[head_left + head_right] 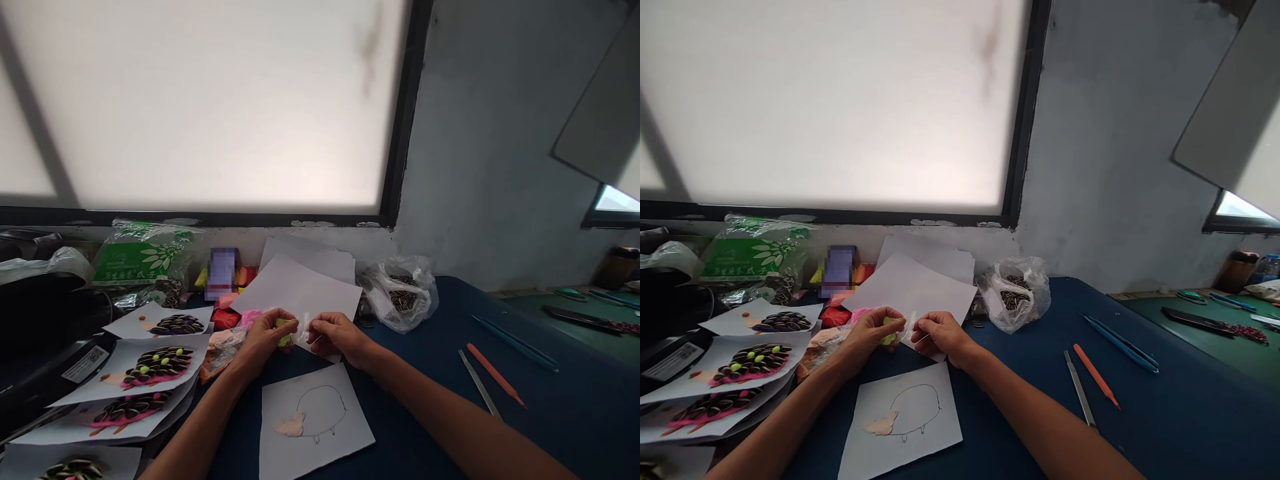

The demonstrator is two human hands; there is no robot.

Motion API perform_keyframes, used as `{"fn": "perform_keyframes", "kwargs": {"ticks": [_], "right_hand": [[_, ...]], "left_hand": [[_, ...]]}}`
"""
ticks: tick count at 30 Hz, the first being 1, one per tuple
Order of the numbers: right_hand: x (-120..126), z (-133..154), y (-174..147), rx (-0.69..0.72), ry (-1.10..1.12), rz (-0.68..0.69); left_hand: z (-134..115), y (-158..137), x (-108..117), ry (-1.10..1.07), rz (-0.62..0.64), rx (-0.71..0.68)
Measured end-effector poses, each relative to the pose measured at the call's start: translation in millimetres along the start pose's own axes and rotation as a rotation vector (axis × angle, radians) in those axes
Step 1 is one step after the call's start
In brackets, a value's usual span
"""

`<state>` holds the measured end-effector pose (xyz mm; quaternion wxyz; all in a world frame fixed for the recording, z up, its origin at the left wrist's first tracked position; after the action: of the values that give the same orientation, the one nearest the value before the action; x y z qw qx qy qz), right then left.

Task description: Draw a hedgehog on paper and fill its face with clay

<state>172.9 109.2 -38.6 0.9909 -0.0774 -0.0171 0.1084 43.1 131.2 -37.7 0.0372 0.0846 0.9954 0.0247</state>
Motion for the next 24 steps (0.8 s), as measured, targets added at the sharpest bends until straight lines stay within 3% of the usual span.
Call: {"fn": "perform_keyframes", "kwargs": {"ticks": [7,19,24], "right_hand": [[-0.6,1.1,-1.9,-0.011,-0.047,-0.012],[-1.0,1.5,-3.0,-0.003,-0.041,-0.030],[-1.9,1.5,-2.6,0.021,-0.048,-0.018]], "left_hand": [[7.1,4.8,-2.6,0.081,0.085,-0.001],[-1.4,2.6,-4.3,0.055,0.010,-0.062],[1.3,3.7,-5.5,0.104,0.044,-0.037]]}}
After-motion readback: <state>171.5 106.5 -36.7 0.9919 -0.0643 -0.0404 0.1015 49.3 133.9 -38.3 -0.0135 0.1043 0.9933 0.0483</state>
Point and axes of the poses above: each hand's wrist, its own y-axis towards the middle knuckle, its own x-axis out of the back of the hand, z = x × y, the point moved 9 cm from there along y, towards the middle knuckle, and after that the axes turned 3 degrees about -z, right-handed, at the moved point
